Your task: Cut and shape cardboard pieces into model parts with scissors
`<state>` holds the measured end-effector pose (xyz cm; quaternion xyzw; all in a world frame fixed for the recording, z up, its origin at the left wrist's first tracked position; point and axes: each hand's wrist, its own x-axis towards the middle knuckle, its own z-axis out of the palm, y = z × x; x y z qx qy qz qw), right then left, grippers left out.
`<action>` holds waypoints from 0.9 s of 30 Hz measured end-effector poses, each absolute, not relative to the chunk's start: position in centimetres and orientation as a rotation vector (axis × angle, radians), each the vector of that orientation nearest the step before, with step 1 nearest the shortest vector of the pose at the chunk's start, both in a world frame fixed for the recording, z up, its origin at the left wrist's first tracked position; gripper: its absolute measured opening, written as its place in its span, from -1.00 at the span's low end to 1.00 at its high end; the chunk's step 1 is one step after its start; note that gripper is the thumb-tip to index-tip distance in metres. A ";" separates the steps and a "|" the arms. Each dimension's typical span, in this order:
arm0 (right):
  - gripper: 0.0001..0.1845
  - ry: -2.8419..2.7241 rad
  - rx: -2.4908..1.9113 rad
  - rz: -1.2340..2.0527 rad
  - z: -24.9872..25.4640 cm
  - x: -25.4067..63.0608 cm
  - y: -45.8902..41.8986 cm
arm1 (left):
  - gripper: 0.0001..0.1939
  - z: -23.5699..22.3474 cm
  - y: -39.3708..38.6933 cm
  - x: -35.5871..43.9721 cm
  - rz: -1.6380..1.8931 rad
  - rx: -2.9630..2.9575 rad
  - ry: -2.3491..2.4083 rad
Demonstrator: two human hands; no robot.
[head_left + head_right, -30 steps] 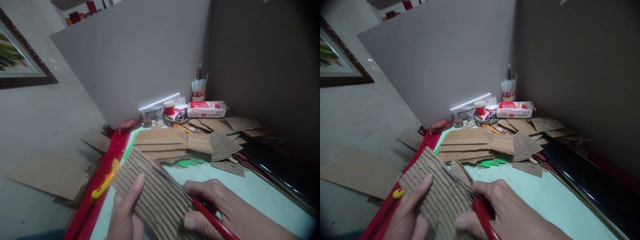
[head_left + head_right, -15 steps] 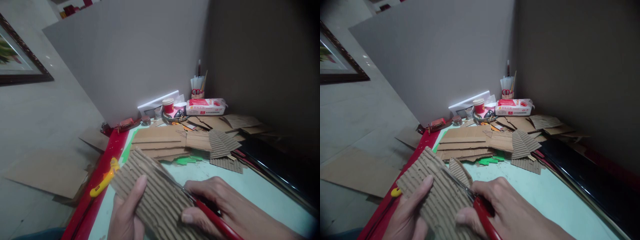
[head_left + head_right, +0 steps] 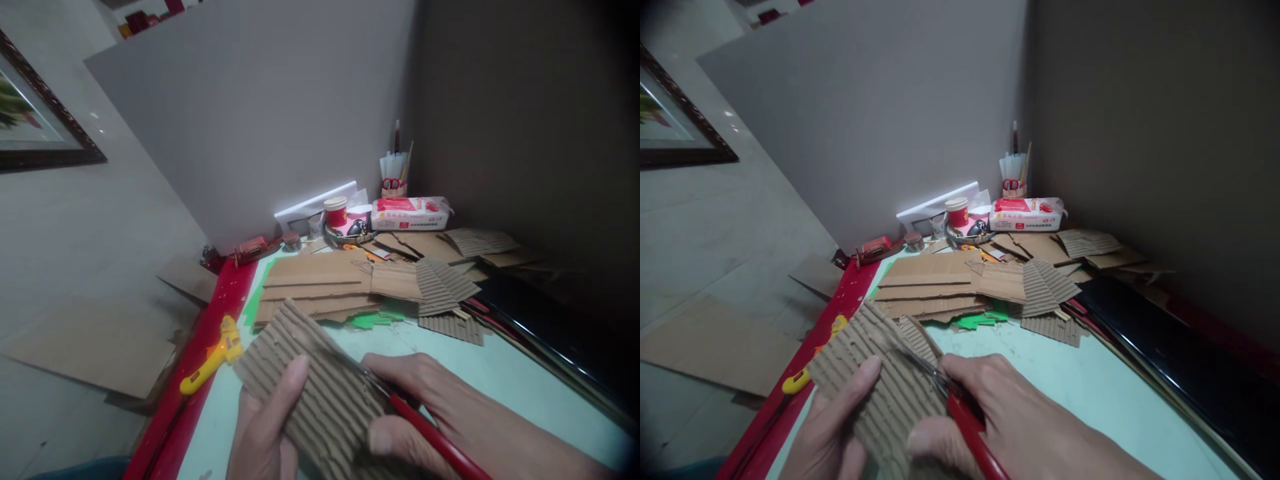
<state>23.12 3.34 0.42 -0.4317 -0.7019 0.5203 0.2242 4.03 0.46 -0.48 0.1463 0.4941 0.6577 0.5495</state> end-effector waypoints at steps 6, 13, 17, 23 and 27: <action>-0.45 -2.003 -1.136 1.329 0.8 22.9 3.6 | -0.03 -0.6 0.6 4.0 1.543 0.354 1.164; -0.43 -2.100 -1.316 1.339 0.2 22.8 3.6 | 0.03 -0.7 0.5 4.2 1.558 0.337 1.131; -0.42 -2.133 -1.322 1.355 0.4 22.4 3.7 | 0.02 -0.8 0.5 4.1 1.521 0.310 1.127; -0.51 -2.051 -1.212 1.348 0.1 22.9 3.5 | -0.09 -1.5 0.4 3.7 1.530 0.362 1.267; -0.63 -2.058 -1.141 1.415 -0.1 23.7 3.2 | -0.27 -2.6 0.0 3.5 1.516 0.436 1.333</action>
